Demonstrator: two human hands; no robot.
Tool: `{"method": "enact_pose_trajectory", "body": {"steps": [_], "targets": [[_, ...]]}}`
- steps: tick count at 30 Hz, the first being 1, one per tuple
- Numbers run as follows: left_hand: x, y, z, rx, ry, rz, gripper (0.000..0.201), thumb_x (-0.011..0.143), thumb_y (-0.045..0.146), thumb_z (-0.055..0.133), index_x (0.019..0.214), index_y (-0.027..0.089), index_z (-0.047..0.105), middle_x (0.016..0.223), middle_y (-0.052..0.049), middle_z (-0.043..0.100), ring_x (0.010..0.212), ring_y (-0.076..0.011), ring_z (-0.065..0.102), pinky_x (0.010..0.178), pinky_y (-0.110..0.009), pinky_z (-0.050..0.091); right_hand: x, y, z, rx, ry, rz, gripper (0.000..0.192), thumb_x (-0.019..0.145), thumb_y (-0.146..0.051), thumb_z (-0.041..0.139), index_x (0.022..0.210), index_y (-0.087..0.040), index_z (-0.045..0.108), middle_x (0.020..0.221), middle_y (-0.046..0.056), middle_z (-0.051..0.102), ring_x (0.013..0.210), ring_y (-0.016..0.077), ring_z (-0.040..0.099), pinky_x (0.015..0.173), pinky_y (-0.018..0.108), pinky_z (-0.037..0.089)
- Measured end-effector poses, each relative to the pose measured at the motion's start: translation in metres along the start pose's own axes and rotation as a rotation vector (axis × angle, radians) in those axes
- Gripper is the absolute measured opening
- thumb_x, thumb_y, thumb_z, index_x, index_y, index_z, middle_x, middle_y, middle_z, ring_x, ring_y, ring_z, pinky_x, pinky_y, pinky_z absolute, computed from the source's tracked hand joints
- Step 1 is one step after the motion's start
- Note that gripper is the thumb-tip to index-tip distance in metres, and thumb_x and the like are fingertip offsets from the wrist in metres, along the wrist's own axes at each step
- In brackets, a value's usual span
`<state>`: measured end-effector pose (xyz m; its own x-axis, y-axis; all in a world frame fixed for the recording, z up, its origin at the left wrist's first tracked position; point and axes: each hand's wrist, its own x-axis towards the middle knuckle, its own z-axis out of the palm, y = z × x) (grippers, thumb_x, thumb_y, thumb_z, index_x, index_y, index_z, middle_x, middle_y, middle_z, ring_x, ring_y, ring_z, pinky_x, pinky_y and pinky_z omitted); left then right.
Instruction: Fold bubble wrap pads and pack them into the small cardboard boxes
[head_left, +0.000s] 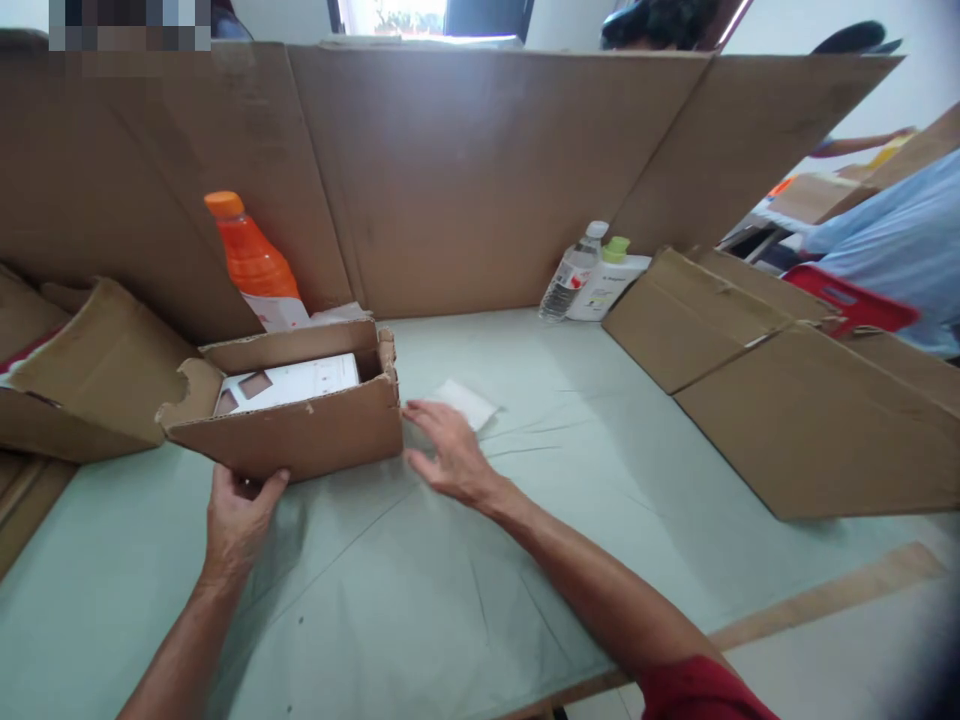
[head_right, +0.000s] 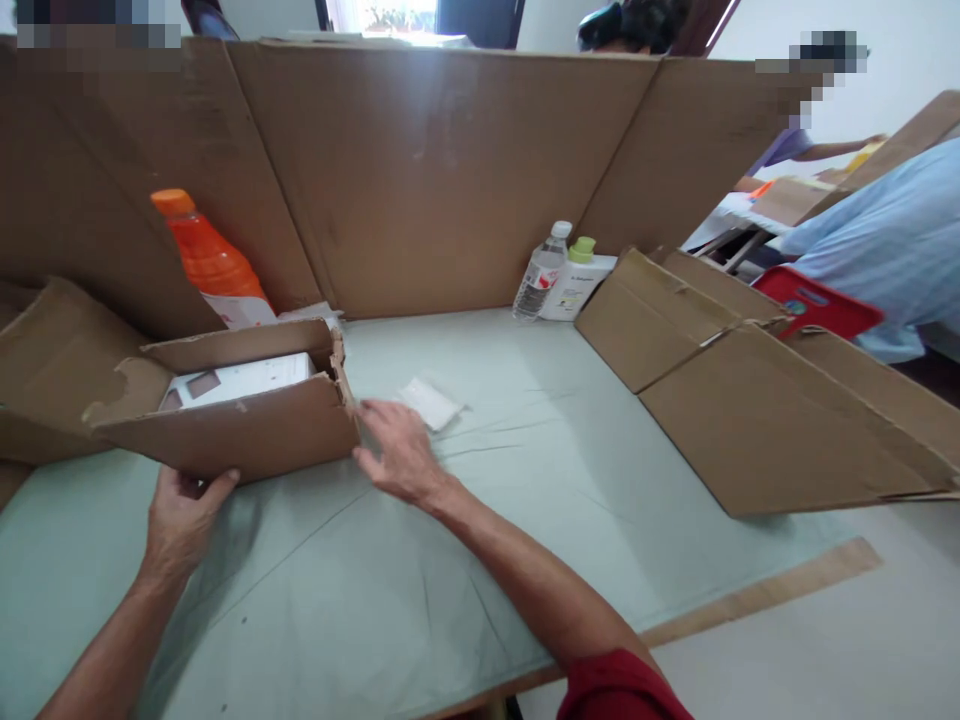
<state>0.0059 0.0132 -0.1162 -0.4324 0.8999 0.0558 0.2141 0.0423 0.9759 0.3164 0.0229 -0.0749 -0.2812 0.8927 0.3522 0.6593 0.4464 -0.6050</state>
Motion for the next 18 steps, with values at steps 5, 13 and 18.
{"method": "enact_pose_trajectory", "body": {"steps": [5, 13, 18], "targets": [[-0.042, -0.009, -0.010, -0.034, 0.017, -0.058, 0.073, 0.072, 0.038, 0.079, 0.138, 0.030, 0.047, 0.137, -0.009, 0.057, 0.128, -0.0234, 0.057, 0.115, -0.046, 0.041, -0.003, 0.031, -0.017, -0.317, 0.047, 0.208, 0.055, 0.083, -0.037, 0.073, 0.134, -0.019, 0.062, 0.130, 0.016, 0.067, 0.119, 0.0362, 0.057, 0.098, 0.048, 0.041], [-0.135, 0.004, -0.009, 0.386, -0.162, 0.249, 0.047, 0.090, 0.038, 0.061, 0.134, 0.026, 0.058, 0.140, -0.012, 0.059, 0.126, -0.0309, 0.059, 0.078, -0.037, 0.061, -0.044, 0.027, -0.021, -0.236, -0.066, 0.041, 0.021, 0.090, -0.017, 0.058, 0.099, -0.023, 0.077, 0.097, 0.007, 0.077, 0.097, 0.0245, 0.066, 0.089, 0.038, 0.043], [-0.128, 0.025, 0.044, 0.520, -0.431, 0.814, 0.041, 0.087, 0.012, 0.052, 0.126, 0.021, 0.063, 0.140, -0.014, 0.060, 0.133, -0.0300, 0.055, 0.108, -0.051, 0.050, -0.027, 0.032, -0.028, -0.240, -0.001, 0.174, 0.037, 0.081, -0.026, 0.074, 0.117, -0.020, 0.071, 0.136, 0.015, 0.065, 0.123, 0.0338, 0.055, 0.101, 0.045, 0.040]]}}
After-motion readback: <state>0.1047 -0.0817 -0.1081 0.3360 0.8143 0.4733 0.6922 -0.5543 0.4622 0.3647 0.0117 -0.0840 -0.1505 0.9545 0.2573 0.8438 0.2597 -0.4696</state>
